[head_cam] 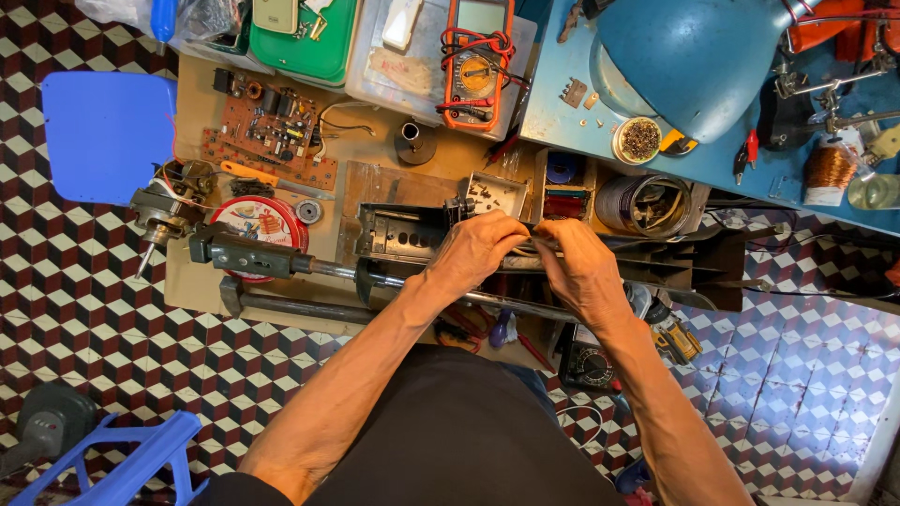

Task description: The person works on a small electronic component, using a heat gun to apply heat and a cordless drill to fasten screws. The component is handled repeatedly and placed into a metal housing.

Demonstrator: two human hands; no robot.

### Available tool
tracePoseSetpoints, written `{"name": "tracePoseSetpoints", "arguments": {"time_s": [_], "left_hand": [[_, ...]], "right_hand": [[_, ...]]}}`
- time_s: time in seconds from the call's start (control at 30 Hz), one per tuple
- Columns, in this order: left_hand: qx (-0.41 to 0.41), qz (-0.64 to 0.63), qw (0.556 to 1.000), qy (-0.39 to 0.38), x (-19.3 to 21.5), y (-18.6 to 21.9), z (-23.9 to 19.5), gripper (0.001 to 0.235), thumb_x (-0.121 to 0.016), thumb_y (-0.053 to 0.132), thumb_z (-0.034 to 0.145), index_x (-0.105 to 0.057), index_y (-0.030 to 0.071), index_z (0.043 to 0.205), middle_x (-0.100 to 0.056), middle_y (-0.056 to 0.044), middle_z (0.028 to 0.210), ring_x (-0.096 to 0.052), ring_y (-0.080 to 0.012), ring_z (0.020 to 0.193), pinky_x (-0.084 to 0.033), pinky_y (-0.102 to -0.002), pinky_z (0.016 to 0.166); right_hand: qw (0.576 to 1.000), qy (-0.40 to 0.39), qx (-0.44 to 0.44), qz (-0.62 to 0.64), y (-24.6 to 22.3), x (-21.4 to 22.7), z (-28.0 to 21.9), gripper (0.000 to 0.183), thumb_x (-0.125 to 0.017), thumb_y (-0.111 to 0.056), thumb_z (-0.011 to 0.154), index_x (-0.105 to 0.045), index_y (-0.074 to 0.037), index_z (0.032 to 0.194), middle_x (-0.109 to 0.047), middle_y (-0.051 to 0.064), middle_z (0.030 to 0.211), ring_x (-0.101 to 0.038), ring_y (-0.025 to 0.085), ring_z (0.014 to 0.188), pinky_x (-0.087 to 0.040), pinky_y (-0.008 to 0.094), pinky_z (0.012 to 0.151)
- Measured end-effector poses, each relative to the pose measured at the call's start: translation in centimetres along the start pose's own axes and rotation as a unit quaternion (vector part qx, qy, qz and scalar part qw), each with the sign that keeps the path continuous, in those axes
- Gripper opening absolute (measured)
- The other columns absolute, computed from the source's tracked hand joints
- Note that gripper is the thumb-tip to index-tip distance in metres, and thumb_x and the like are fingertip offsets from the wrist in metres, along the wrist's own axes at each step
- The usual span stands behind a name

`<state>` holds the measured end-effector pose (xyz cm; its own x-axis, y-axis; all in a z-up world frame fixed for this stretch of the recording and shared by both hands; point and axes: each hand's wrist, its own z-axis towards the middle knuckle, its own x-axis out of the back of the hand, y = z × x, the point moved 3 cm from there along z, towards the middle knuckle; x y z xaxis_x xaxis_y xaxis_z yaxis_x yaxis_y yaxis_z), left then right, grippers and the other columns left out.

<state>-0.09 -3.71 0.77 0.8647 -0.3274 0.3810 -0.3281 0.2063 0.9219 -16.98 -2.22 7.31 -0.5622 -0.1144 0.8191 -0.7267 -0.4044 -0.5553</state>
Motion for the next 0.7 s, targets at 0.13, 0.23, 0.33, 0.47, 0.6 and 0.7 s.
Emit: {"name": "tracePoseSetpoints", "arguments": {"time_s": [0.13, 0.23, 0.33, 0.47, 0.6, 0.7], "left_hand": [[0.011, -0.017, 1.0, -0.023, -0.3, -0.3, 0.2, 0.016, -0.065, 0.013, 0.097, -0.072, 0.002, 0.106, -0.068, -0.012, 0.093, -0.069, -0.0281, 0.084, -0.056, -0.037, 0.075], [-0.011, -0.018, 1.0, -0.022, 0.4, 0.4, 0.2, 0.017, -0.065, 0.015, 0.098, -0.071, 0.002, 0.107, -0.068, -0.012, 0.096, -0.069, -0.0288, 0.086, -0.055, -0.037, 0.076], [0.003, -0.042, 0.998, -0.037, 1.2, 1.3, 0.8, 0.017, -0.065, 0.015, 0.098, -0.071, 0.004, 0.109, -0.071, -0.012, 0.098, -0.069, -0.0309, 0.088, -0.055, -0.038, 0.076], [0.024, 0.005, 0.999, -0.044, 1.0, 2.3, 1.1, 0.014, -0.068, 0.015, 0.092, -0.072, 0.005, 0.102, -0.071, -0.012, 0.093, -0.07, -0.0312, 0.083, -0.055, -0.038, 0.072], [0.04, 0.014, 0.998, -0.043, 0.5, 2.6, 1.4, 0.013, -0.07, 0.013, 0.089, -0.072, 0.005, 0.098, -0.071, -0.011, 0.089, -0.07, -0.0282, 0.077, -0.054, -0.036, 0.067], [0.054, 0.018, 0.998, -0.03, 0.0, 3.9, 1.9, 0.012, -0.072, 0.013, 0.088, -0.071, 0.004, 0.096, -0.071, -0.012, 0.088, -0.07, -0.0272, 0.074, -0.055, -0.035, 0.067]], "right_hand": [[0.997, -0.033, 0.062, -0.039, 0.5, 0.3, 0.5, 0.018, -0.074, -0.002, 0.089, -0.064, -0.002, 0.104, -0.067, 0.013, 0.094, -0.066, 0.031, 0.087, -0.054, 0.04, 0.076], [0.996, -0.042, 0.077, -0.026, 0.5, 0.4, 1.1, 0.017, -0.074, -0.003, 0.089, -0.065, -0.002, 0.103, -0.067, 0.012, 0.094, -0.067, 0.031, 0.085, -0.054, 0.039, 0.075], [0.997, -0.029, 0.021, 0.061, 1.0, 0.8, 1.2, 0.017, -0.073, -0.004, 0.09, -0.066, -0.002, 0.105, -0.067, 0.013, 0.092, -0.068, 0.03, 0.08, -0.054, 0.036, 0.068], [0.957, -0.079, -0.206, 0.188, 3.7, -0.7, -0.7, 0.018, -0.067, -0.017, 0.097, -0.068, -0.001, 0.103, -0.074, 0.01, 0.084, -0.071, 0.02, 0.072, -0.054, 0.03, 0.065], [0.775, -0.058, -0.436, 0.455, 5.5, -3.4, -2.4, 0.023, -0.068, -0.02, 0.096, -0.069, 0.002, 0.101, -0.075, 0.01, 0.085, -0.07, 0.017, 0.072, -0.054, 0.028, 0.063], [0.703, -0.017, -0.475, 0.529, 5.8, -3.2, -3.5, 0.025, -0.069, -0.021, 0.096, -0.069, 0.003, 0.104, -0.074, 0.011, 0.089, -0.07, 0.017, 0.075, -0.055, 0.027, 0.064]]}}
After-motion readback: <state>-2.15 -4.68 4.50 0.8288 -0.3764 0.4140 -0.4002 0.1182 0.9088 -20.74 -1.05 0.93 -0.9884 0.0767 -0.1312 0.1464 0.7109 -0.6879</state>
